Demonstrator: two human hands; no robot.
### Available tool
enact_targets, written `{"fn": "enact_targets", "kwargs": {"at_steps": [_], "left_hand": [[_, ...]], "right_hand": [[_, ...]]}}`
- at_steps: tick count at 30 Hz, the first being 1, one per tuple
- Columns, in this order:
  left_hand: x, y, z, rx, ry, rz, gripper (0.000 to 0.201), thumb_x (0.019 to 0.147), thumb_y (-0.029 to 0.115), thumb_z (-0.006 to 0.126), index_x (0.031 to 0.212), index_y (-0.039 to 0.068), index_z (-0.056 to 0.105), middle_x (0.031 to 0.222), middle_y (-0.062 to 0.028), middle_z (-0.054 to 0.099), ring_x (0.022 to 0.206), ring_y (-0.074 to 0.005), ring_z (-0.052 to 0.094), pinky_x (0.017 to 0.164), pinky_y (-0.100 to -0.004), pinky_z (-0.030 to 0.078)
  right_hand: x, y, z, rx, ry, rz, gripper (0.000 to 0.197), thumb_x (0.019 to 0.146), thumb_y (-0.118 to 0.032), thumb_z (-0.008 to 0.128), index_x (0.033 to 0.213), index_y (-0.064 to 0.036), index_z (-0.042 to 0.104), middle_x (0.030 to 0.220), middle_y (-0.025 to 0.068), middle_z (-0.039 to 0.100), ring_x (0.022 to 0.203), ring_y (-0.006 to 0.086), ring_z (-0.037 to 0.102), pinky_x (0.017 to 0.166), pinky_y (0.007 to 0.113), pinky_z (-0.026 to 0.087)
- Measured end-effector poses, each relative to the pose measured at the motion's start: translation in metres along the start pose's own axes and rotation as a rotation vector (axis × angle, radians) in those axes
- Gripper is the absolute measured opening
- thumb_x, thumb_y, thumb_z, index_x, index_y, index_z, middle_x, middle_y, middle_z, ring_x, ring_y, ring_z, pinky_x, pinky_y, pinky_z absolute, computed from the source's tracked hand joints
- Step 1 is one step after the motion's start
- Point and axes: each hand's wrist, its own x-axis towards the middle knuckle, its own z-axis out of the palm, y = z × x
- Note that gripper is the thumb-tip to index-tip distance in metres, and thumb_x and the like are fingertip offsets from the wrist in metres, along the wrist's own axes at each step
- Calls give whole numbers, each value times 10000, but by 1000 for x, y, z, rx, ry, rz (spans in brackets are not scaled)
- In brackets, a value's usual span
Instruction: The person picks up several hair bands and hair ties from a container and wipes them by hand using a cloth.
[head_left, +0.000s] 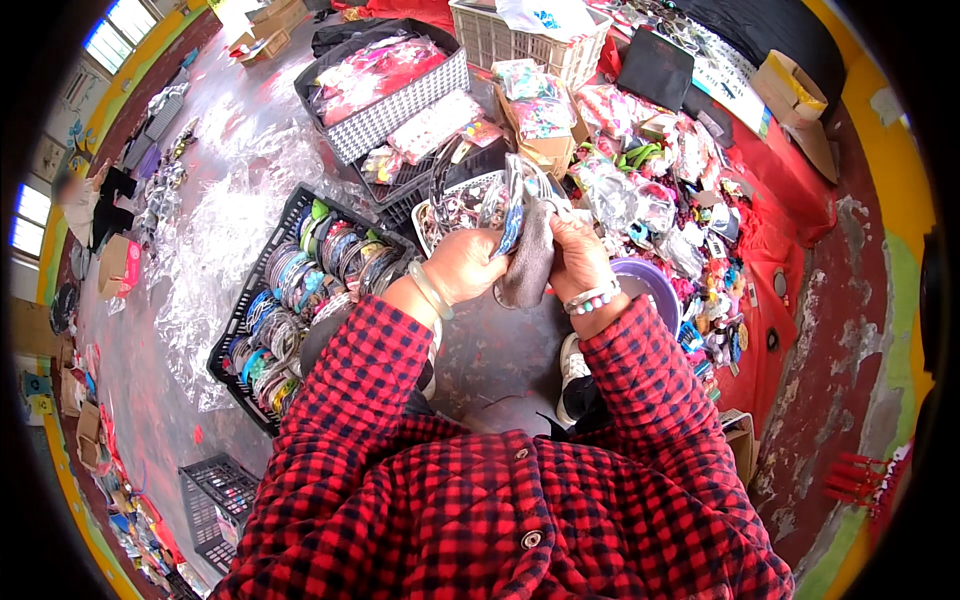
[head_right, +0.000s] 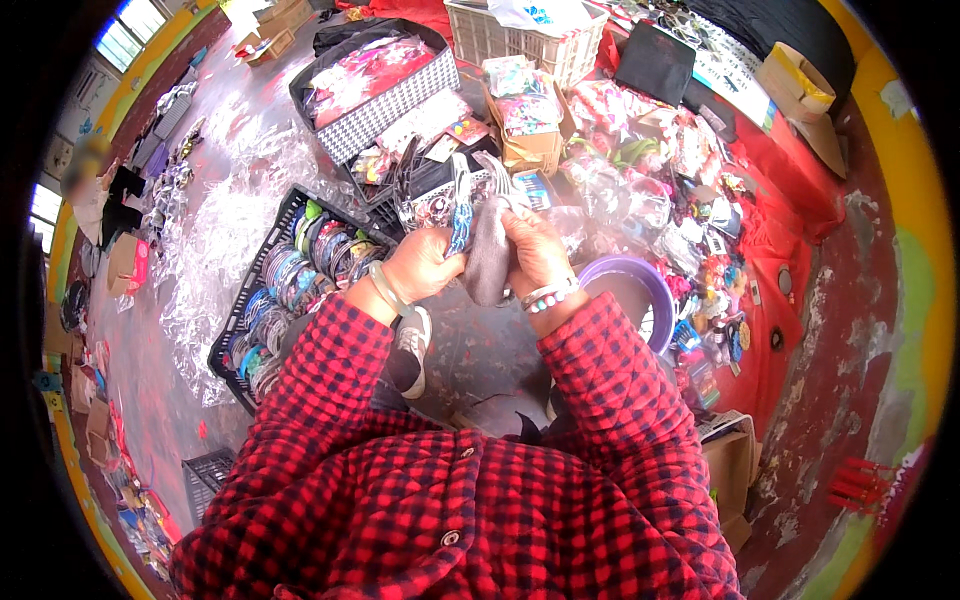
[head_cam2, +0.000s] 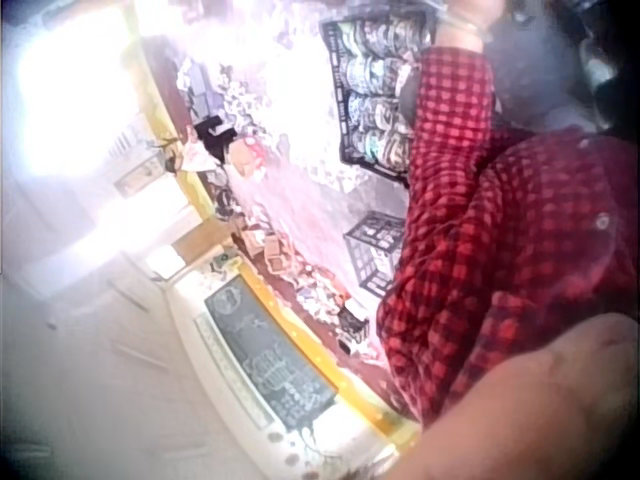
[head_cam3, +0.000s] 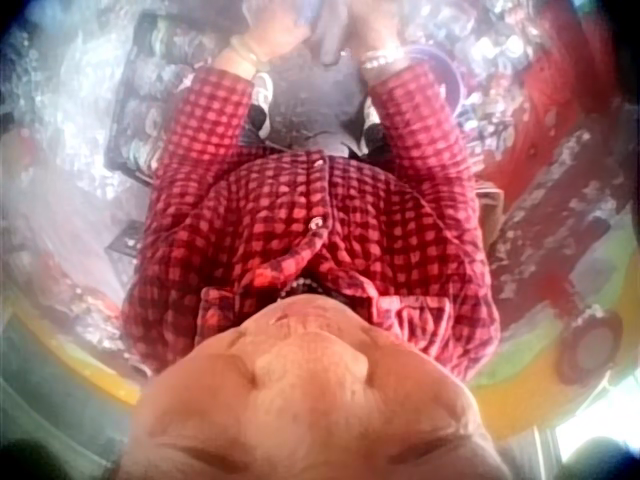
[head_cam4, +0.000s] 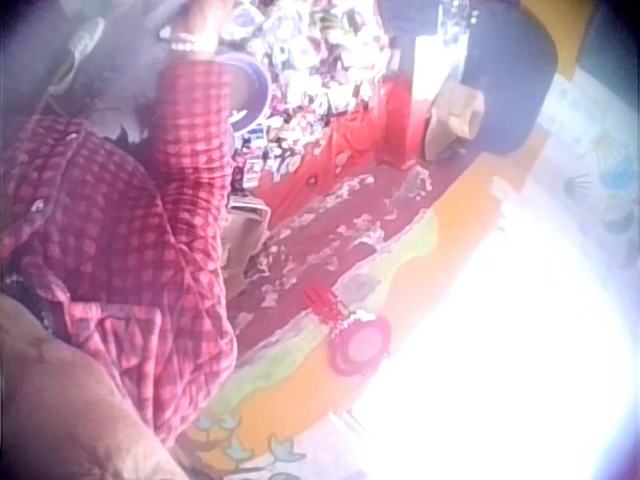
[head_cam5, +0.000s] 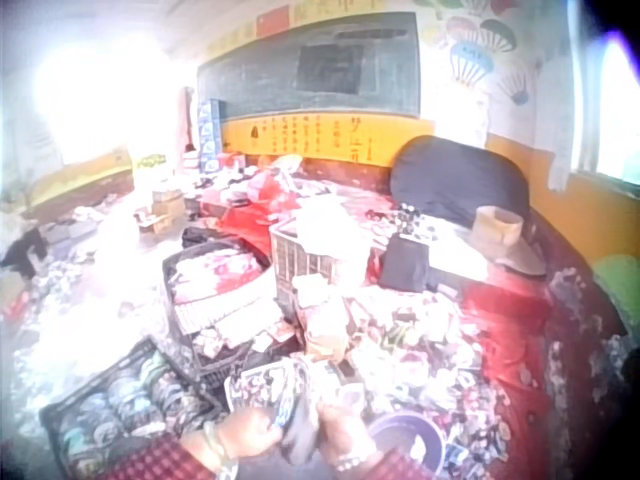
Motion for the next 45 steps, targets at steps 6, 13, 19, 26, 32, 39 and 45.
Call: {"fn": "enact_targets", "kwargs": {"at_steps": [6,13,19,26,32,39,45], "left_hand": [[2,-10,6,319,11,293,161,720,173,591,679,21,558,699,-143,547,701,-327,538,624,-412,428],[1,-10,13,378,18,324,205,725,217,624,778,27,570,716,-126,552,694,-329,534,621,-407,425],[3,-12,20,-35,134,183,145,760,83,606,896,34,598,823,-108,593,754,-262,583,678,-320,455],[6,-1,14,-117,116,322,134,749,38,615,881,42,595,832,-93,585,759,-234,569,698,-321,445],[5,-6,15,65,1,435,225,739,67,619,963,75,594,929,-127,574,846,-302,563,745,-368,443],[-2,2,12,223,-16,398,277,720,108,643,984,60,574,967,-125,558,907,-312,525,786,-376,427],[-33,15,-3,395,-183,342,174,699,159,643,814,44,582,800,-106,539,809,-300,535,724,-383,435]], "right_hand": [[5,-14,-1,40,316,125,225,887,-192,460,1041,-46,536,962,96,598,881,230,569,819,393,447],[17,-35,-25,115,90,129,196,877,-170,456,927,9,519,772,100,567,671,220,560,703,410,469],[18,-35,-24,192,-2,25,184,840,-134,505,936,22,524,822,124,586,723,239,575,736,429,472],[23,-40,-42,410,-271,91,262,836,-169,532,1008,28,528,949,163,593,864,298,580,809,463,467],[14,-54,-17,314,132,43,160,873,-164,444,861,-21,515,771,89,520,693,223,510,645,365,439],[15,-61,-21,426,-158,29,157,879,-161,448,865,-19,515,803,73,526,711,188,517,587,284,458],[41,-101,-99,278,199,-266,233,811,-258,506,777,-35,566,674,109,585,665,275,570,673,407,467]]}}
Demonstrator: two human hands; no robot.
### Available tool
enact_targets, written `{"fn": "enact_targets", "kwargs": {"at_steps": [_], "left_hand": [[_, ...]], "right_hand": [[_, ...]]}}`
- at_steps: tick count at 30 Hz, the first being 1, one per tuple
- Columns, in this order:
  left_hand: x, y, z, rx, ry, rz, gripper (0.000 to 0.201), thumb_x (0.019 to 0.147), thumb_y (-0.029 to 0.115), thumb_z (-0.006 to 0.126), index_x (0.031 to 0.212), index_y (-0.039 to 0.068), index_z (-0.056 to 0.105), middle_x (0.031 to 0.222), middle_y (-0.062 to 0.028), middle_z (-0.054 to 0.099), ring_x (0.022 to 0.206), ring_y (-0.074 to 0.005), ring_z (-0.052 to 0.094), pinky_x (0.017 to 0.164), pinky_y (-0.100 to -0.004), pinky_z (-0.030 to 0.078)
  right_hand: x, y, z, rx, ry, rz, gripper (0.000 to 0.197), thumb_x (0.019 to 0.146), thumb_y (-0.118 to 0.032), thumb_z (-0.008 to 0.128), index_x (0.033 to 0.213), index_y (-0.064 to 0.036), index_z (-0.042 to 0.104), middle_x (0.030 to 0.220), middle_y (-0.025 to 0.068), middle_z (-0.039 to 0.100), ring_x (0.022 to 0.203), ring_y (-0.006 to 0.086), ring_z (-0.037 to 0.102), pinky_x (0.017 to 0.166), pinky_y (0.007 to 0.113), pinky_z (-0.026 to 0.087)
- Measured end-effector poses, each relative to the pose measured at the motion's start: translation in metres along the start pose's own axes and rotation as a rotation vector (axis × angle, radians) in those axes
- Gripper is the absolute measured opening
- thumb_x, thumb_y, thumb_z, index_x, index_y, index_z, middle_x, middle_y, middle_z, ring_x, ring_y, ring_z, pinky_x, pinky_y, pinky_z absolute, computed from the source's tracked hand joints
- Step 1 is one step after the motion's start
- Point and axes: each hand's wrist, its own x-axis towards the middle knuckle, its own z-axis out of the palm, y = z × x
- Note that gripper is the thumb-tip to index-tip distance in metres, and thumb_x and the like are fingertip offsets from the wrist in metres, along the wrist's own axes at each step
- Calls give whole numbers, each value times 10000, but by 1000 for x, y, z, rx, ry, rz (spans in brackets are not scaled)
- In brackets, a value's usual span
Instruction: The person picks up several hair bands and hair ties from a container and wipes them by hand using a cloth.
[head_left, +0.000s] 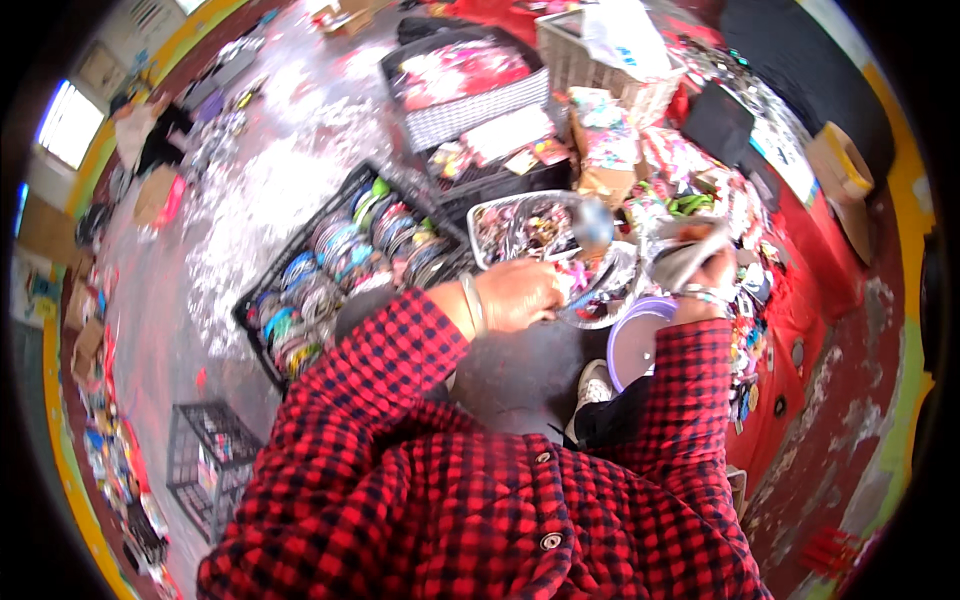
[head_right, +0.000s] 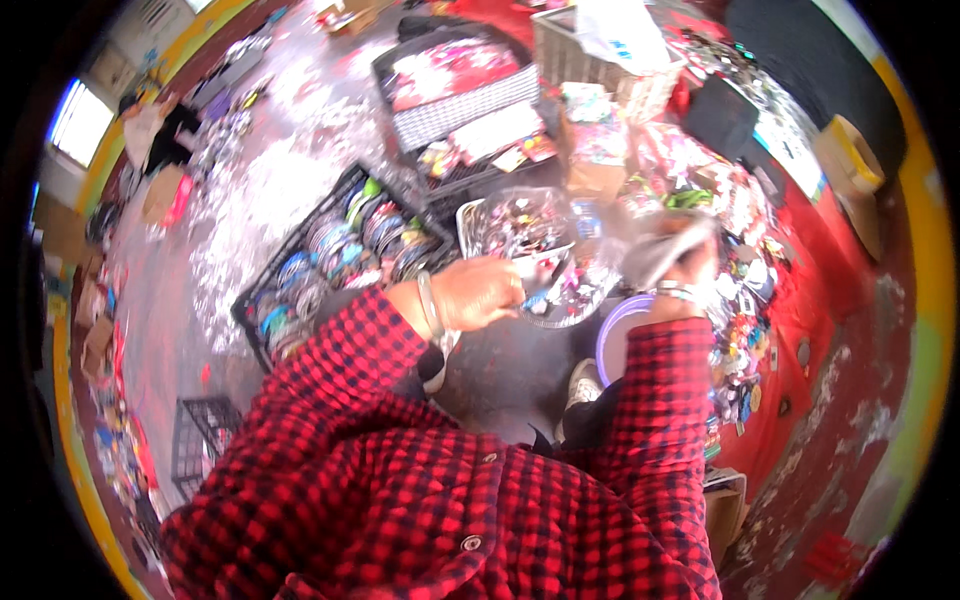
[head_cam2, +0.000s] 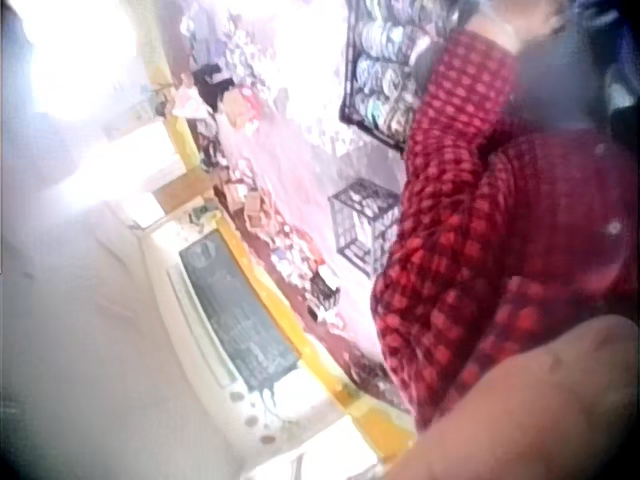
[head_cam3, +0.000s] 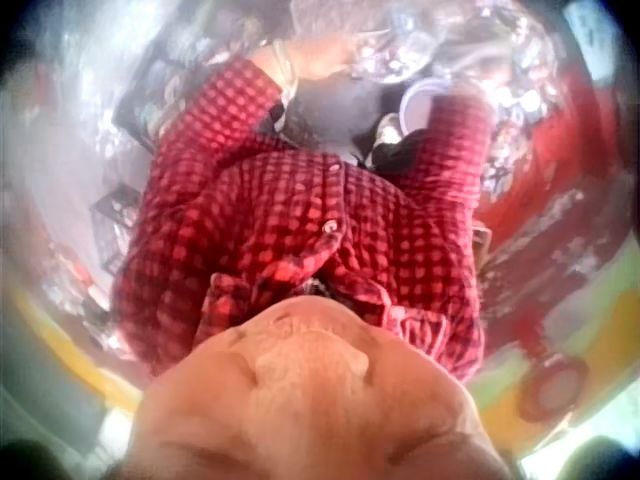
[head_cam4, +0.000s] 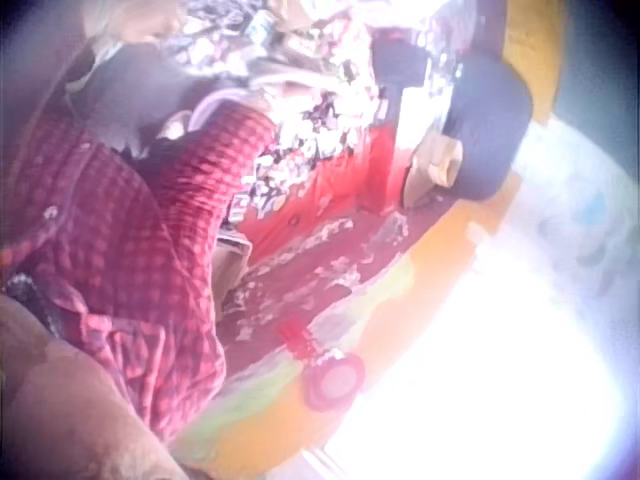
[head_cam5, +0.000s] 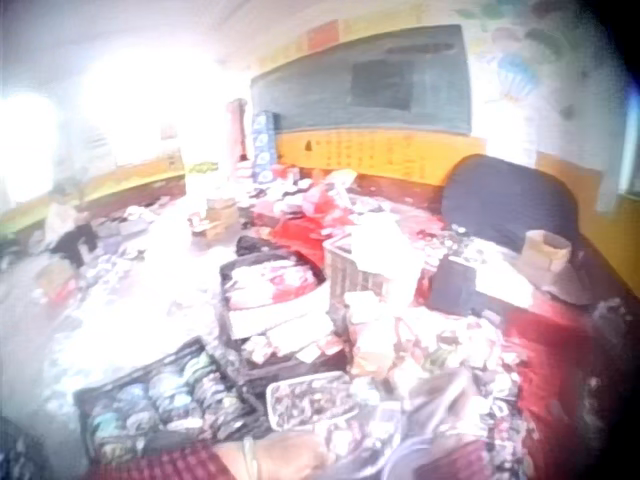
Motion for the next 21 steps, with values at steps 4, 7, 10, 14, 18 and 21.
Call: {"fn": "enact_targets", "kwargs": {"at_steps": [4,7,10,14,18,21], "left_hand": [[-72,-36,-37,212,270,-247,161,729,203,625,771,48,635,806,-154,576,771,-301,562,684,-370,453],[-145,-46,-84,-206,504,-803,231,758,105,616,962,1,586,823,-67,611,768,-148,571,723,-290,451],[-230,-67,-80,18,687,-1038,310,740,172,639,996,13,567,894,-167,616,844,-271,592,759,-330,445],[-322,-79,-36,17,494,-1399,316,712,195,645,983,48,578,914,-187,608,881,-343,570,782,-385,440],[-370,-93,38,122,485,-1504,334,714,214,646,998,57,569,884,-196,609,868,-351,573,773,-417,441],[-369,-96,64,144,501,-1633,328,698,189,654,982,46,575,879,-191,612,849,-342,580,755,-408,447]], "right_hand": [[-1,-13,-10,13,9,-48,272,842,-274,498,932,-34,590,850,132,622,768,280,579,765,455,456],[-16,11,6,-98,-109,46,245,825,-258,516,897,-39,603,800,106,620,738,280,570,745,445,446],[-14,19,4,-146,-41,89,247,837,-261,501,883,-39,598,761,84,606,708,252,563,763,432,445],[2,27,-17,-193,-22,117,256,863,-269,478,867,-39,591,750,86,607,700,239,567,748,423,456],[5,32,-26,-305,-68,108,257,865,-263,468,847,-37,590,727,97,603,683,255,565,736,417,461],[8,36,-35,-335,1,135,262,871,-265,448,898,-43,585,740,97,604,691,266,565,721,433,466]]}}
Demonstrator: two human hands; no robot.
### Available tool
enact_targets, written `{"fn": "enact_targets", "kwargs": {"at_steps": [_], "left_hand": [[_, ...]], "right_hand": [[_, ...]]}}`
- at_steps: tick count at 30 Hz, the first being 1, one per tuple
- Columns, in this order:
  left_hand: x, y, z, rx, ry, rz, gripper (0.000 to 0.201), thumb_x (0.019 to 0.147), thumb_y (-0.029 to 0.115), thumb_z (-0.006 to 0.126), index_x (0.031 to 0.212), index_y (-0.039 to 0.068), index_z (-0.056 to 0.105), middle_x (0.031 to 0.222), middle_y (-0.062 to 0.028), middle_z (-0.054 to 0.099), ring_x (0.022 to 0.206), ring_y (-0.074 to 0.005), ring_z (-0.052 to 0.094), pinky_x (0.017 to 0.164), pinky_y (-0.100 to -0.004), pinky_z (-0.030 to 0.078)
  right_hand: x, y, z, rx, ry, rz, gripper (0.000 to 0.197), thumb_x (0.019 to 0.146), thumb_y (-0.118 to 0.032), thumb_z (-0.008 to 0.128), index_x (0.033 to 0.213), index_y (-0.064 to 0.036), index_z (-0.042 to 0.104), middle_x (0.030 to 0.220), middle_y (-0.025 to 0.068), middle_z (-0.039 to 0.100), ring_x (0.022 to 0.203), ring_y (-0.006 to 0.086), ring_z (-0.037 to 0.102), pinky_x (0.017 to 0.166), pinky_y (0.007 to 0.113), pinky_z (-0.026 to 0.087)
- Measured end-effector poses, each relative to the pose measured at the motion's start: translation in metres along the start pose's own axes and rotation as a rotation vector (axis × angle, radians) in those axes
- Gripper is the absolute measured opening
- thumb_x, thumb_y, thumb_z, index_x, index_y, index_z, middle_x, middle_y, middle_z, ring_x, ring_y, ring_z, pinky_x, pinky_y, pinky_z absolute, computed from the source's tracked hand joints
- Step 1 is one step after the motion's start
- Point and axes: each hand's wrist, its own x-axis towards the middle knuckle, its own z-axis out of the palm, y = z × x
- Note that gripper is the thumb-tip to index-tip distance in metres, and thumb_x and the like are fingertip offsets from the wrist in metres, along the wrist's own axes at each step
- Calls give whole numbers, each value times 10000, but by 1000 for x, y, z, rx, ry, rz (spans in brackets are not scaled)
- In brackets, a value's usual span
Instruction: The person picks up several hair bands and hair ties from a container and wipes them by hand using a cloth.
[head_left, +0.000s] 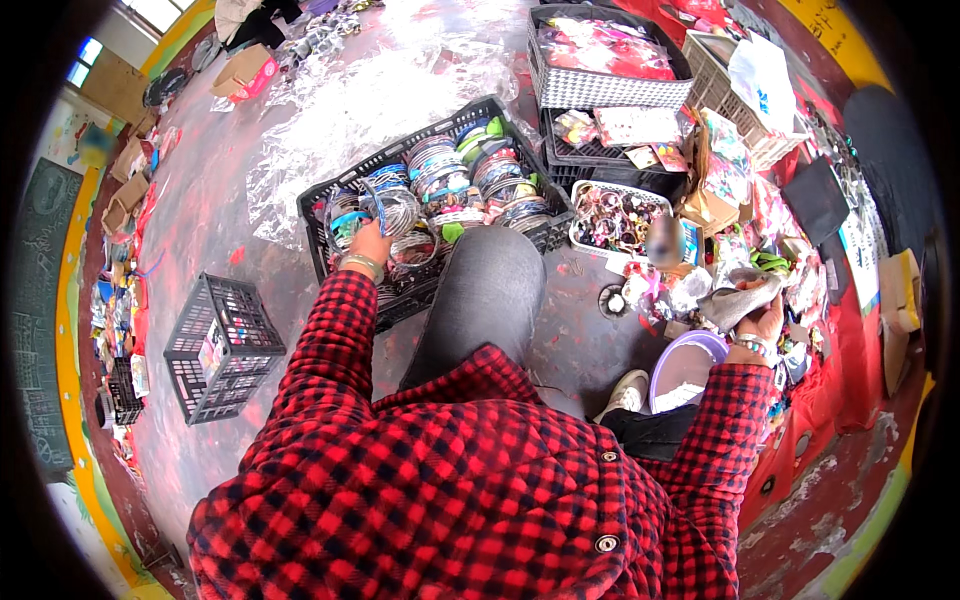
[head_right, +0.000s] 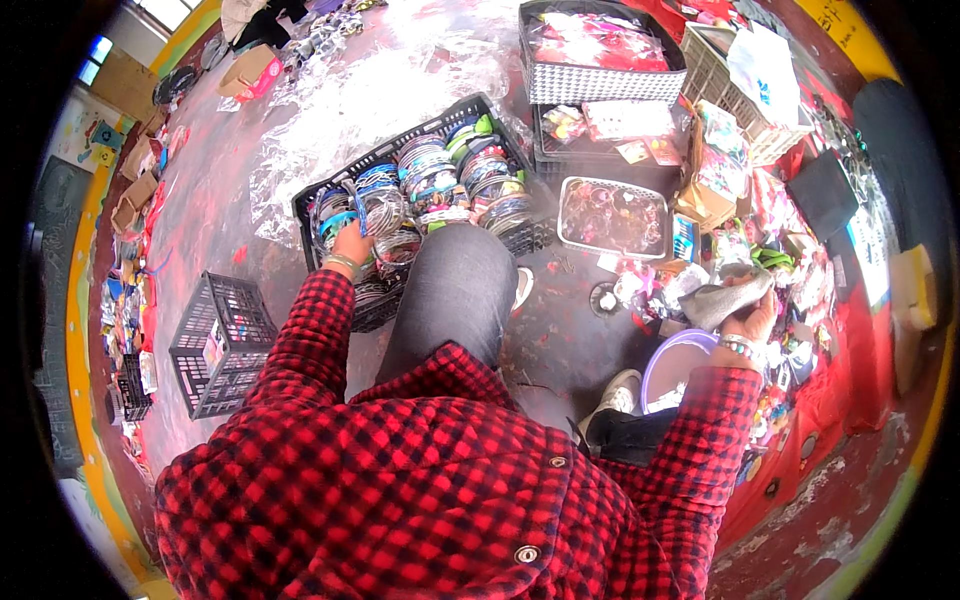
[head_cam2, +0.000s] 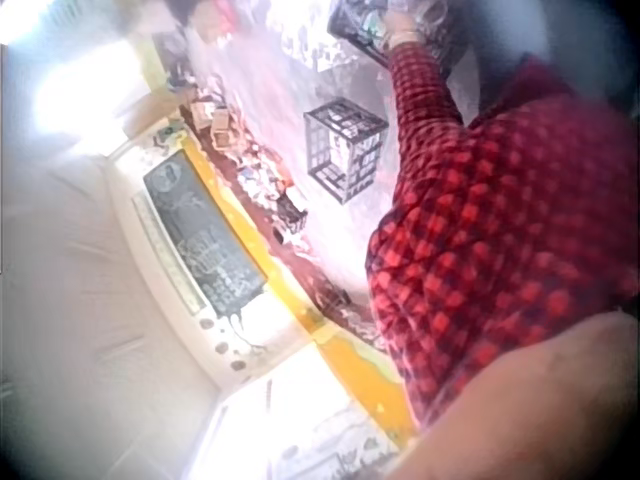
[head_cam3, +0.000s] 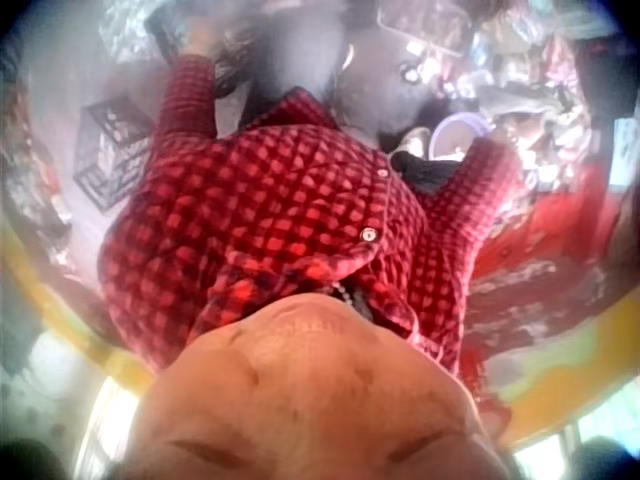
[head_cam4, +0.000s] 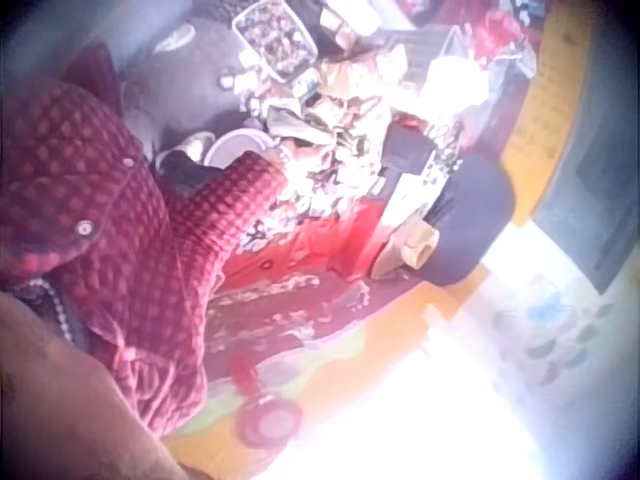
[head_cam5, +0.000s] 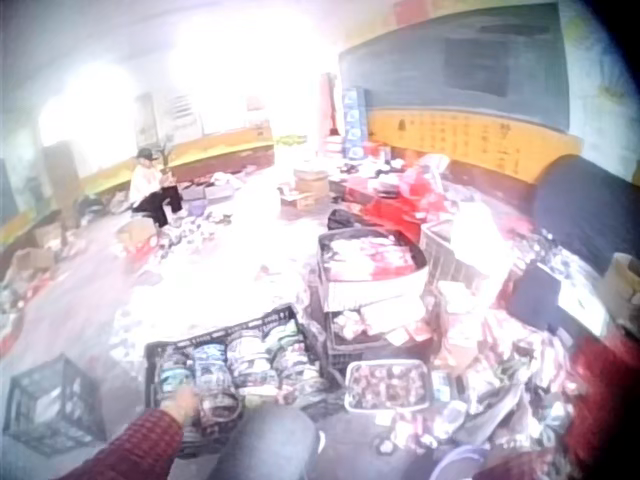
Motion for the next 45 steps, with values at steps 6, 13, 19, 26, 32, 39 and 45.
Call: {"fn": "enact_targets", "kwargs": {"at_steps": [6,13,19,26,32,39,45], "left_hand": [[16,3,22,-24,107,48,448,716,236,653,1045,-21,492,990,-229,562,936,-387,521,820,-429,416],[14,149,-53,-1083,-52,260,182,793,104,540,915,-4,459,807,-121,587,691,-191,563,593,-289,438],[-33,297,-97,-1773,-643,500,261,832,42,468,1086,-14,449,877,-126,561,774,-206,536,720,-327,443],[-91,388,-36,-1347,-636,668,78,794,19,591,860,14,550,749,3,569,657,-69,525,628,-195,433],[-114,397,7,-1157,-583,777,142,750,-39,588,891,-17,594,761,1,590,705,-55,529,627,-198,440],[-109,402,30,-990,-583,900,123,716,10,605,835,7,634,740,-91,646,677,-130,602,625,-262,465],[-109,408,11,-986,-616,1072,148,695,10,609,838,21,646,748,-127,638,674,-180,622,628,-279,471]], "right_hand": [[2,10,-2,26,-45,74,275,872,-293,454,951,-59,576,809,98,610,734,259,575,746,431,465],[-41,19,67,29,-430,-43,475,761,-341,639,1122,-61,508,1034,98,562,920,224,541,877,378,409],[-52,17,74,50,-540,-5,565,719,-357,686,1169,-88,476,1108,83,537,1011,229,510,915,383,395],[-63,24,81,-192,-553,29,478,771,-296,645,1107,4,487,1015,69,553,908,160,532,817,296,433],[-82,46,102,-238,-440,128,188,795,-94,607,973,-41,575,864,-6,585,791,95,541,748,246,436],[-89,58,112,-9,-253,72,144,807,-54,584,948,-23,588,889,49,620,780,141,585,741,282,460],[-91,45,115,115,-341,55,199,836,-105,534,998,8,560,946,111,610,843,202,589,777,332,470]]}}
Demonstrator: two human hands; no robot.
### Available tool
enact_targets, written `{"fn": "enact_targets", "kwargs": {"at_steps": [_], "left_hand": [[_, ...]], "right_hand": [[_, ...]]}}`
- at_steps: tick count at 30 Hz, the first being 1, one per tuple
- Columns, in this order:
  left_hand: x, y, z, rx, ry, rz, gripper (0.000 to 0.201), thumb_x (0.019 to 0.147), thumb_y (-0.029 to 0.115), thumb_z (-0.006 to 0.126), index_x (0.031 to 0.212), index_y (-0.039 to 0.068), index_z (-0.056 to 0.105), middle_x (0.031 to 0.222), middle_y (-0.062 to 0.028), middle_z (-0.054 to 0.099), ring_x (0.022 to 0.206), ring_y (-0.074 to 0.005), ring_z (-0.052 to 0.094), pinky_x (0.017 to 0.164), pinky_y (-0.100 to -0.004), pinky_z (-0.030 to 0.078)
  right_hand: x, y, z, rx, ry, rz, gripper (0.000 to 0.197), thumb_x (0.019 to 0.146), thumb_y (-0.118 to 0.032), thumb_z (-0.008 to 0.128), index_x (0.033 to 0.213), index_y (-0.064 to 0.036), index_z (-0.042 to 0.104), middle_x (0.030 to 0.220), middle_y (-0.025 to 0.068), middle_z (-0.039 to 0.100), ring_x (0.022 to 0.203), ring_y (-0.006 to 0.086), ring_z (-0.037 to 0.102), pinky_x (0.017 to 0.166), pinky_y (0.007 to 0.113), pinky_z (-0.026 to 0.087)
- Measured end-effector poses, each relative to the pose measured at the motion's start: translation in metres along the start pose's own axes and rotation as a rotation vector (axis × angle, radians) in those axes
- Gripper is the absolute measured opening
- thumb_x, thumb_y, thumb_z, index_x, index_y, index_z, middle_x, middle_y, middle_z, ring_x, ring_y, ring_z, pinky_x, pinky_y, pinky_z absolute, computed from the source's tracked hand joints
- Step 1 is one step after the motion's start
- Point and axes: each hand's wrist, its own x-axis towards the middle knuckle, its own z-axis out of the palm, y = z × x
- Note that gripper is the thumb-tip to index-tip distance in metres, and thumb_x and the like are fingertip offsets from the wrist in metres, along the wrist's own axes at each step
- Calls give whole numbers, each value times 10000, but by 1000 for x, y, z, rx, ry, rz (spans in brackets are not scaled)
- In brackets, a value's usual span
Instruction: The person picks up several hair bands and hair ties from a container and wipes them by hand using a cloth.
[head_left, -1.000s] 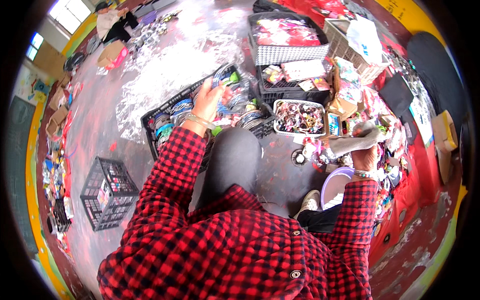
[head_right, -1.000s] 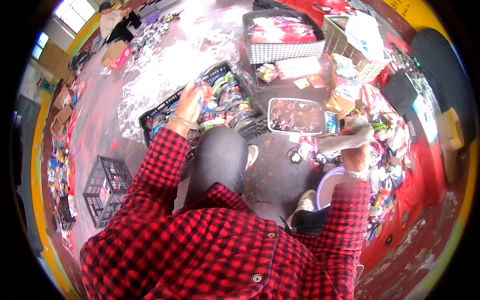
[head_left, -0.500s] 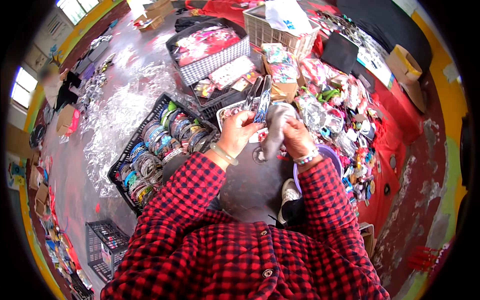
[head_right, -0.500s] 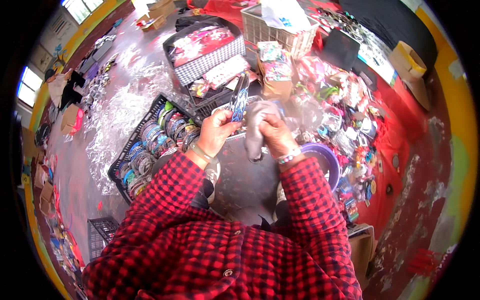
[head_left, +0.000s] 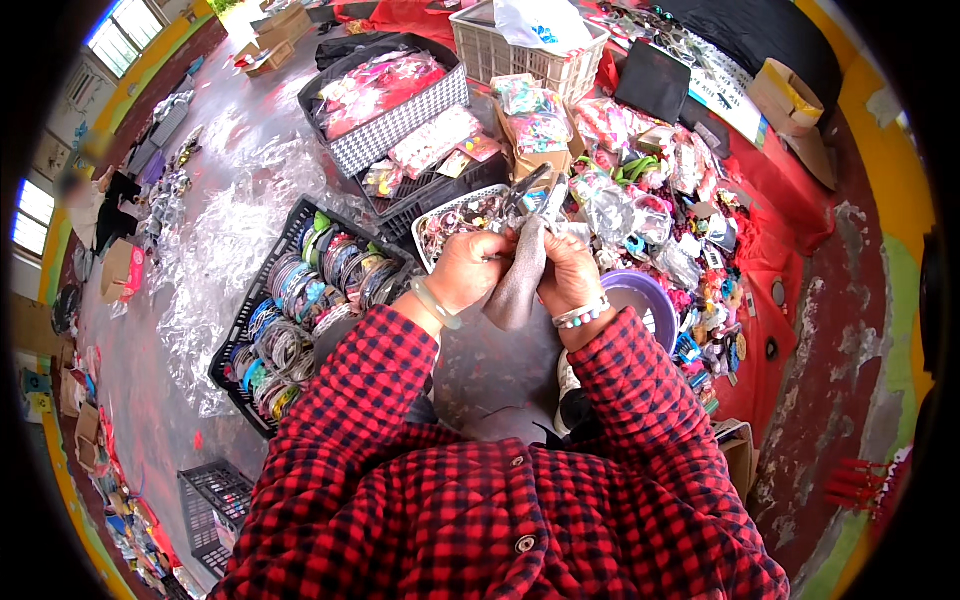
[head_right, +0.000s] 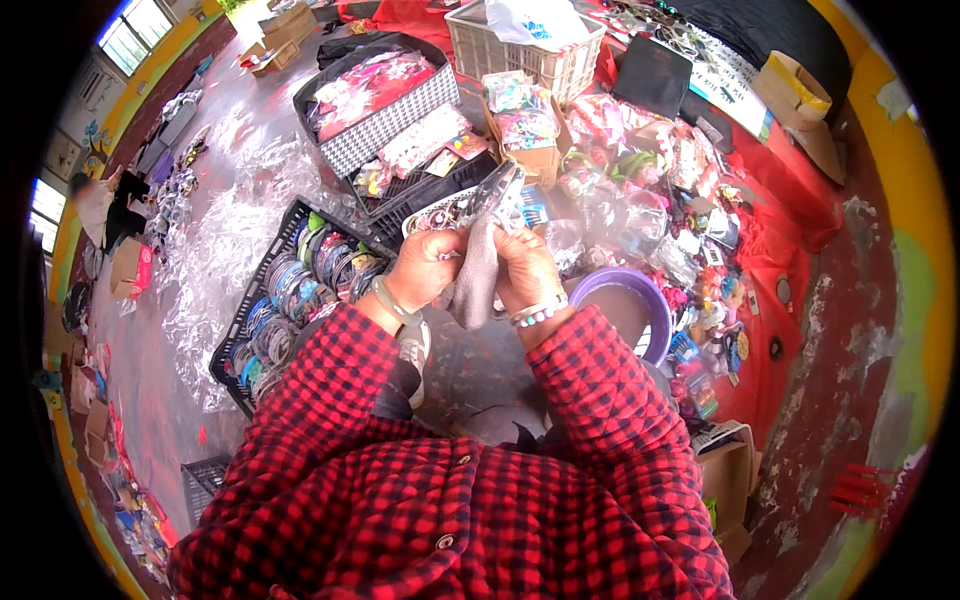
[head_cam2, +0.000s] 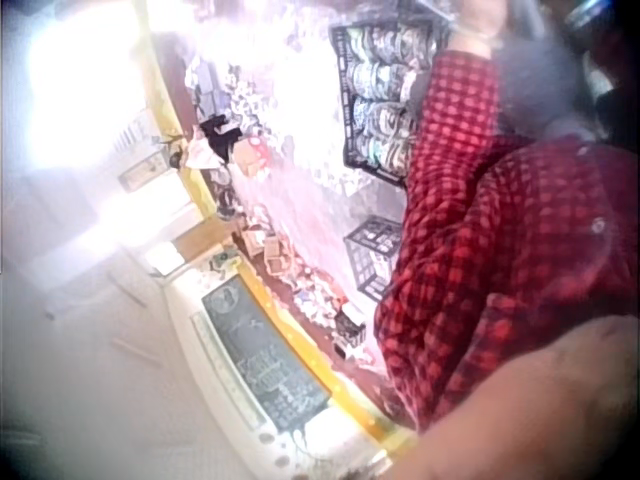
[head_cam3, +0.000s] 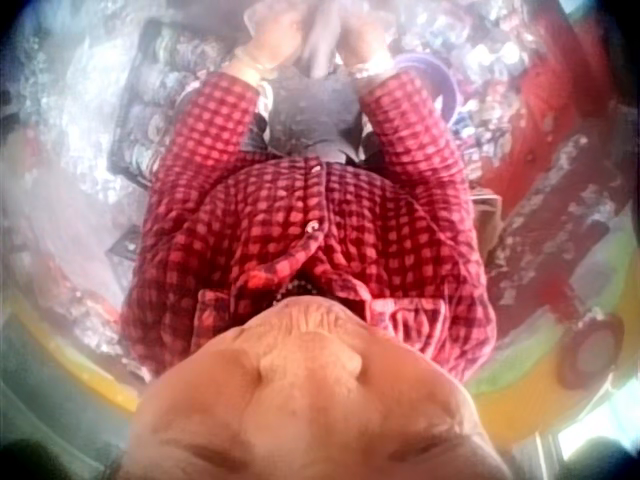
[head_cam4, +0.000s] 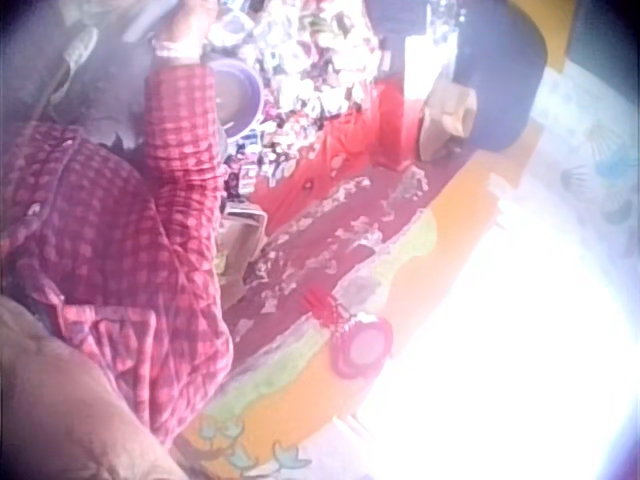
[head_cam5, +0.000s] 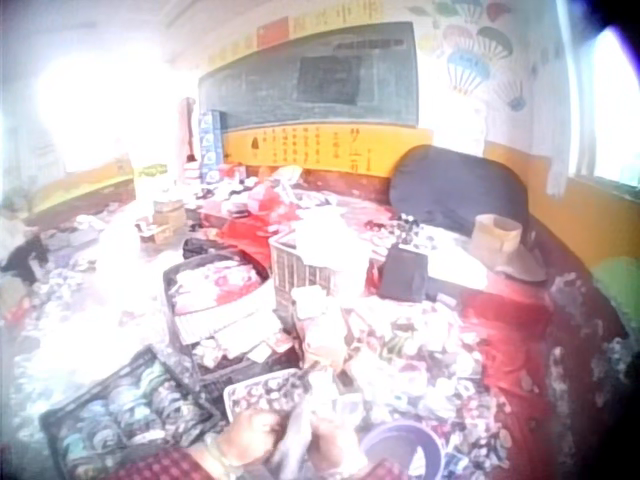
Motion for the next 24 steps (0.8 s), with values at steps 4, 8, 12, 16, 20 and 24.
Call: {"fn": "enact_targets", "kwargs": {"at_steps": [4,8,12,16,20,24], "left_hand": [[-8,-10,-10,230,-146,200,141,672,8,618,808,37,637,720,-107,603,666,-227,597,611,-288,466],[-12,-12,-11,258,-204,319,137,652,28,656,785,19,623,717,-105,589,656,-245,576,605,-313,461],[-18,-12,-17,268,-84,164,146,670,60,689,785,5,617,697,-87,576,618,-201,564,575,-267,450],[-12,3,-21,-7,68,-131,92,724,9,656,809,-9,629,702,4,585,626,-44,504,551,-198,415],[-12,-6,-18,-171,123,-180,100,735,-7,638,834,-9,632,713,8,594,653,-40,516,578,-195,425],[-12,-4,-11,52,52,-48,137,703,-14,642,838,-4,626,726,-48,615,668,-94,561,603,-231,447]], "right_hand": [[15,-25,-6,187,45,-40,186,850,-184,524,960,-34,517,854,99,579,779,207,577,706,337,495],[29,-55,-35,276,-22,-52,242,845,-238,529,863,1,556,729,116,585,734,230,577,638,348,484],[23,-86,-39,68,47,-278,241,854,-246,525,932,-22,568,858,122,616,859,235,582,729,343,490],[28,-81,-69,-429,132,-249,317,831,-268,571,1039,-29,549,955,95,608,887,209,584,752,330,488],[14,-59,-32,-563,-81,23,372,802,-236,620,1071,4,527,975,55,585,890,155,553,796,290,445],[15,-31,-11,-593,-72,78,276,782,-152,630,983,26,563,945,67,574,858,128,532,764,266,429]]}}
